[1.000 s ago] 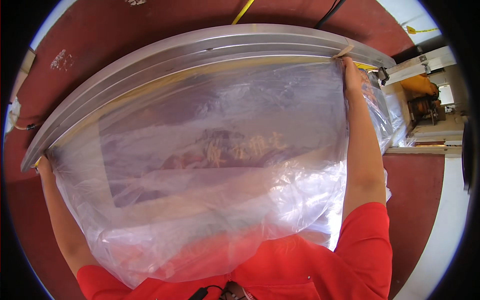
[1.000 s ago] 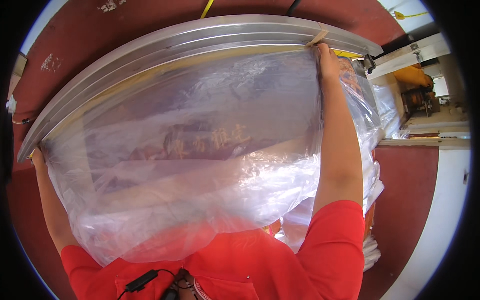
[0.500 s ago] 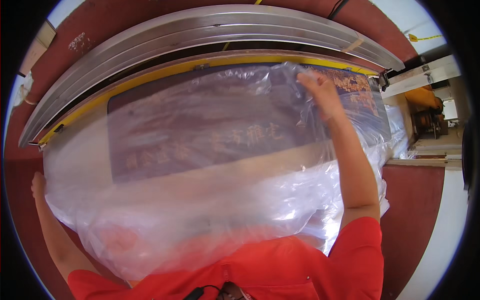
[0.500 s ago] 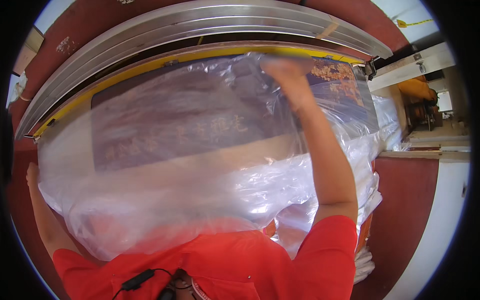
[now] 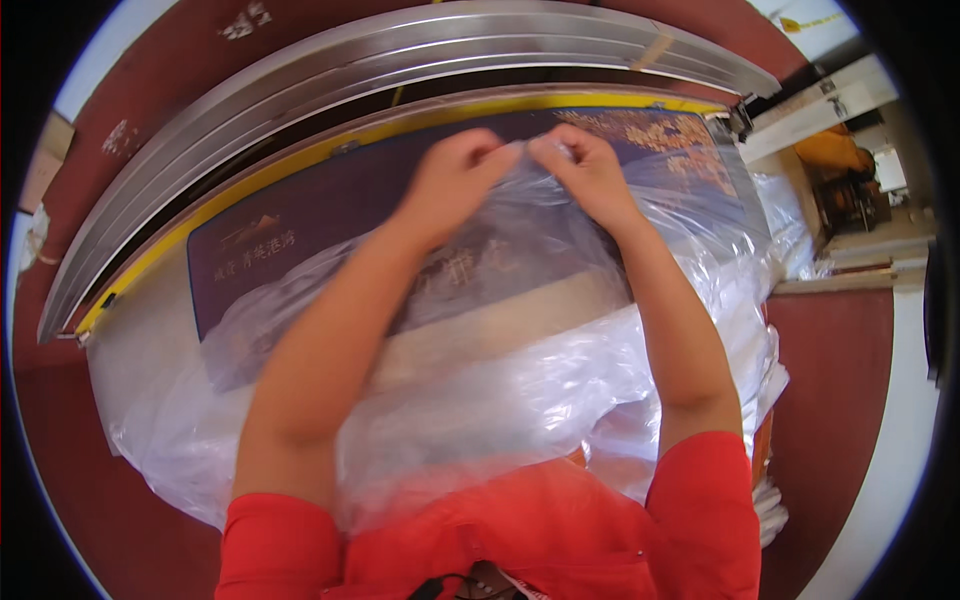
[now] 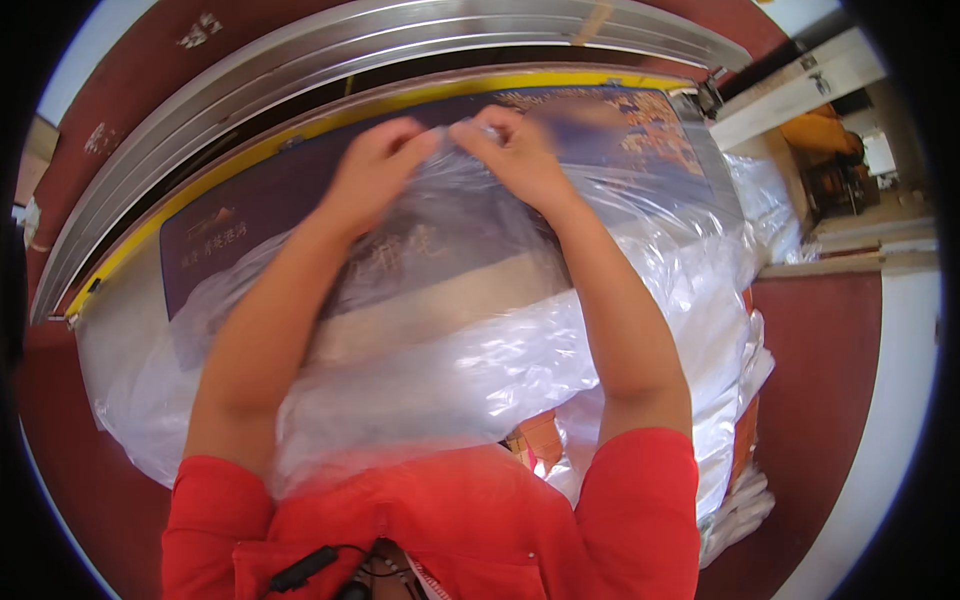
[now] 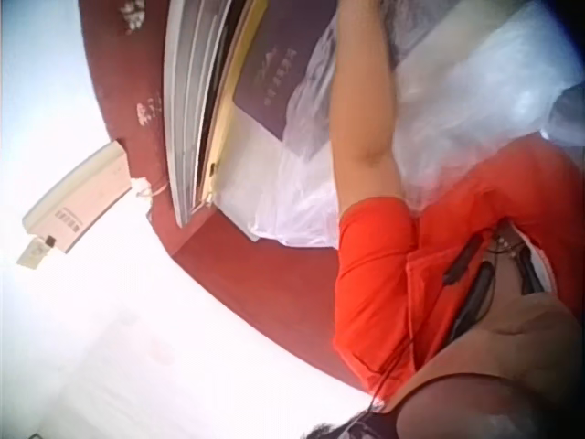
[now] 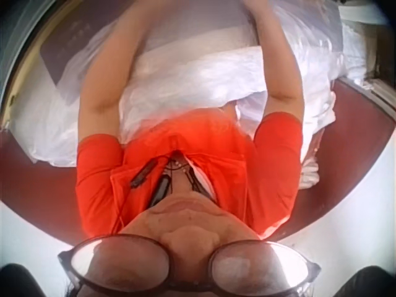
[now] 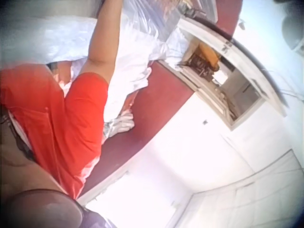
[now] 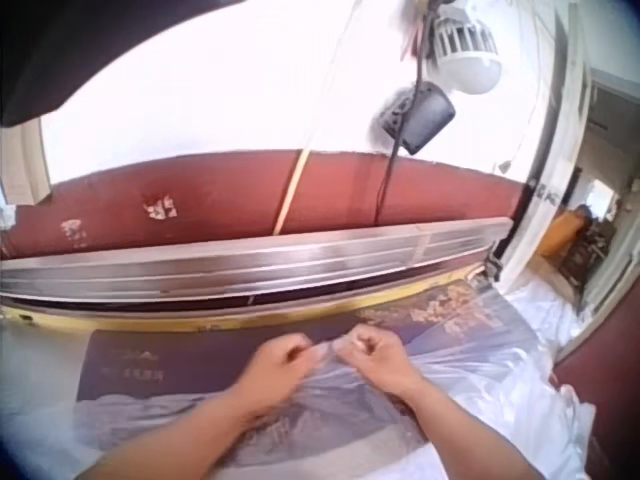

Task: The person wraps a large rectangular framed artwork in a clear plastic sheet. They smooth the plastic over the surface and fold the edges to secure the wrapping.

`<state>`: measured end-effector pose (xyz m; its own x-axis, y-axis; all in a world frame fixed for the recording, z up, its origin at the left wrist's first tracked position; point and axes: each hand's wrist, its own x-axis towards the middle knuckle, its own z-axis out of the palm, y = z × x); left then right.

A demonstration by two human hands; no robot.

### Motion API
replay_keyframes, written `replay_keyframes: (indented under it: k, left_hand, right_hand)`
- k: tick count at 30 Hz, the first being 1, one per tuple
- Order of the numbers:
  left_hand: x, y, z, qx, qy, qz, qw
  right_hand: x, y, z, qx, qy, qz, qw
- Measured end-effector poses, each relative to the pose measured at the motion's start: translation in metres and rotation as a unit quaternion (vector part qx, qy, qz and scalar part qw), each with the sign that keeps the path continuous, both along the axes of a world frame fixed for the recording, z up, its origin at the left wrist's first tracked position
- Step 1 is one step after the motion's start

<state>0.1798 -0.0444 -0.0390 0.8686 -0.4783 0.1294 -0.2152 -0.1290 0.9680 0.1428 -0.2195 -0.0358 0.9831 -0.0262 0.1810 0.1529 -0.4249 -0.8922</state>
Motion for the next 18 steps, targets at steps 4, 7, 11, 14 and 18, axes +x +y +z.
replay_keyframes:
  k: [4,7,11,14,18]
  left_hand:
    - [-0.018,0.158,0.012,0.108,0.075,-0.061,0.989]
    - [-0.04,0.375,0.007,0.209,0.092,0.195,0.954]
    - [-0.129,0.599,0.06,0.271,0.229,0.35,0.867]
    - [-0.185,0.732,0.027,0.632,0.04,0.356,0.687]
    - [-0.089,0.769,-0.019,0.612,-0.078,0.48,0.624]
  right_hand:
    - [-0.028,0.003,0.01,-0.313,-0.04,0.068,0.946]
    - [-0.035,0.036,0.013,-0.262,-0.108,0.112,0.952]
    - [-0.068,0.06,0.044,-0.285,-0.046,0.209,0.934]
    - [-0.078,0.028,0.059,-0.244,0.038,0.243,0.938]
    - [-0.104,-0.164,0.091,-0.185,0.281,0.077,0.938]
